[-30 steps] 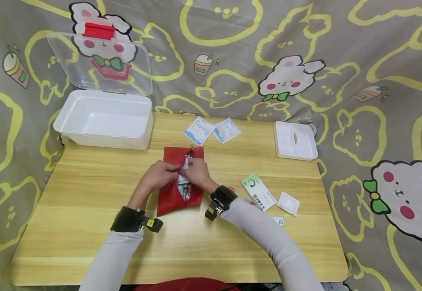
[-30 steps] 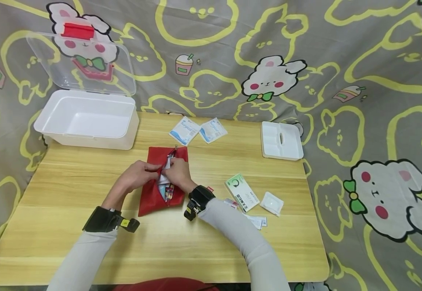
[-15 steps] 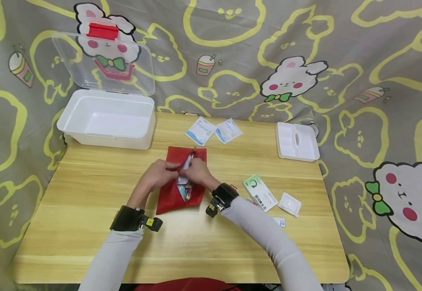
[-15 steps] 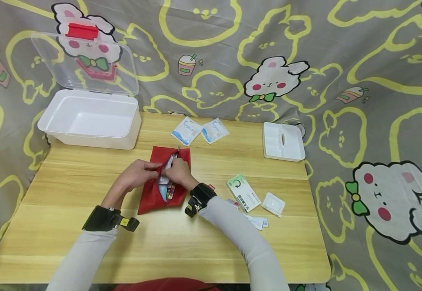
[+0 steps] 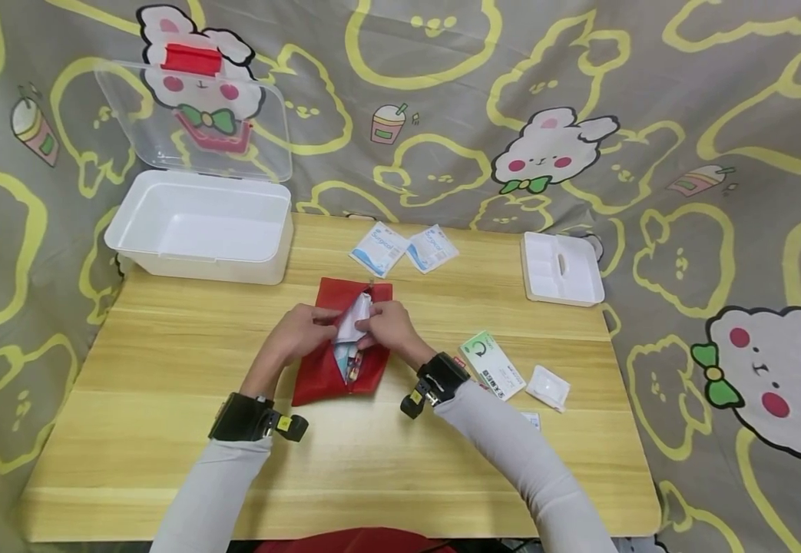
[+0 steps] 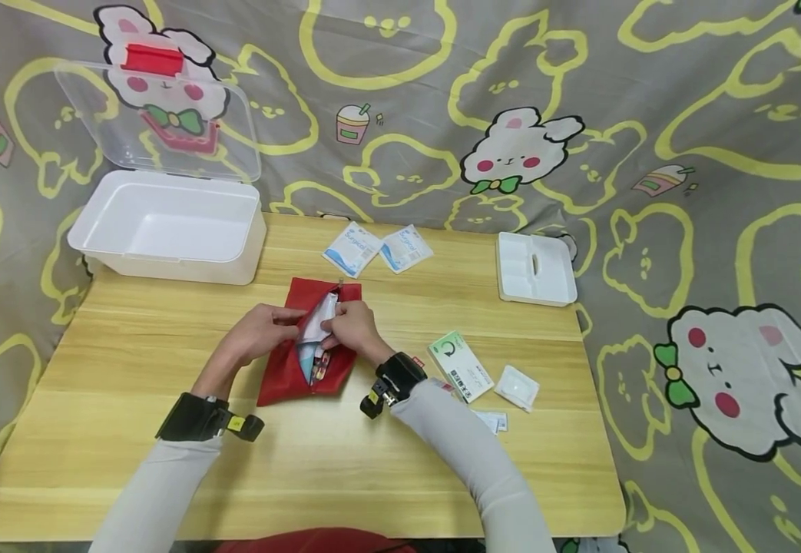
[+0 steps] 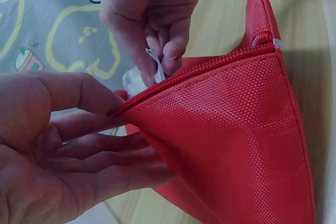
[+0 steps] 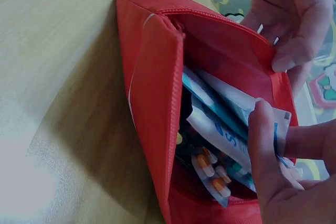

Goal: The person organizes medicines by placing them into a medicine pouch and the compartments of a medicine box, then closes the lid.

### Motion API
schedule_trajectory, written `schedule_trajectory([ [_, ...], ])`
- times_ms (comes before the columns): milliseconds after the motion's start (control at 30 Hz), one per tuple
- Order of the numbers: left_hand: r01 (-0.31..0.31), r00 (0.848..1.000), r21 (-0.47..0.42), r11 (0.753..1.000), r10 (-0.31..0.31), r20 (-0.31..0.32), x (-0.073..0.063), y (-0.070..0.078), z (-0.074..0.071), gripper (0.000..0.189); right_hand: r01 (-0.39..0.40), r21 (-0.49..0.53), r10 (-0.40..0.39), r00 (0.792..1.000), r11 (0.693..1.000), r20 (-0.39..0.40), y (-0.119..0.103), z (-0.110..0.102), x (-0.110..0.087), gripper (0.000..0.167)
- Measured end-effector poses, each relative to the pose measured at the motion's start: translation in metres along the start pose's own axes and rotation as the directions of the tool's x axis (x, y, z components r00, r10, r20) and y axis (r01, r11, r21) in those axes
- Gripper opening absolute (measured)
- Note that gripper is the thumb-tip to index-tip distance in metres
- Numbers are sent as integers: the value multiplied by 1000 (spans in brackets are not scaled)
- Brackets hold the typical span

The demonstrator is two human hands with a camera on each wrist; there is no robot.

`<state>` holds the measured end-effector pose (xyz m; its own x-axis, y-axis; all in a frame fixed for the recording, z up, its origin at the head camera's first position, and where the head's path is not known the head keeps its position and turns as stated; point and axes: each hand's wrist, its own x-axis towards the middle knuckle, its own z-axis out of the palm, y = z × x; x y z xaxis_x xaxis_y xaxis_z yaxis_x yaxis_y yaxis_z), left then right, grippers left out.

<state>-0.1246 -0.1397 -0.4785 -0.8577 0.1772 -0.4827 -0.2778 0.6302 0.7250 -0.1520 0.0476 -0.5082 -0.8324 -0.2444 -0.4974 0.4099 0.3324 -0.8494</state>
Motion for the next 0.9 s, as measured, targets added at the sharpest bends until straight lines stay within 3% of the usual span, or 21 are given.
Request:
schedule_trajectory([
  [200, 15, 1000, 13, 1000, -15, 19, -1, 2, 0, 44, 0, 31, 1, 1000, 1000, -25, -3, 3, 6, 12],
  [533, 40, 999, -14, 999, -40, 11, -1, 3, 2, 40, 24, -39, -29, 991, 999, -129, -3, 15, 22, 12],
  [900, 29, 999, -15, 999, -29, 14, 0, 1, 1, 44, 20, -71, -27, 994, 997, -102, -1, 14, 26, 10],
])
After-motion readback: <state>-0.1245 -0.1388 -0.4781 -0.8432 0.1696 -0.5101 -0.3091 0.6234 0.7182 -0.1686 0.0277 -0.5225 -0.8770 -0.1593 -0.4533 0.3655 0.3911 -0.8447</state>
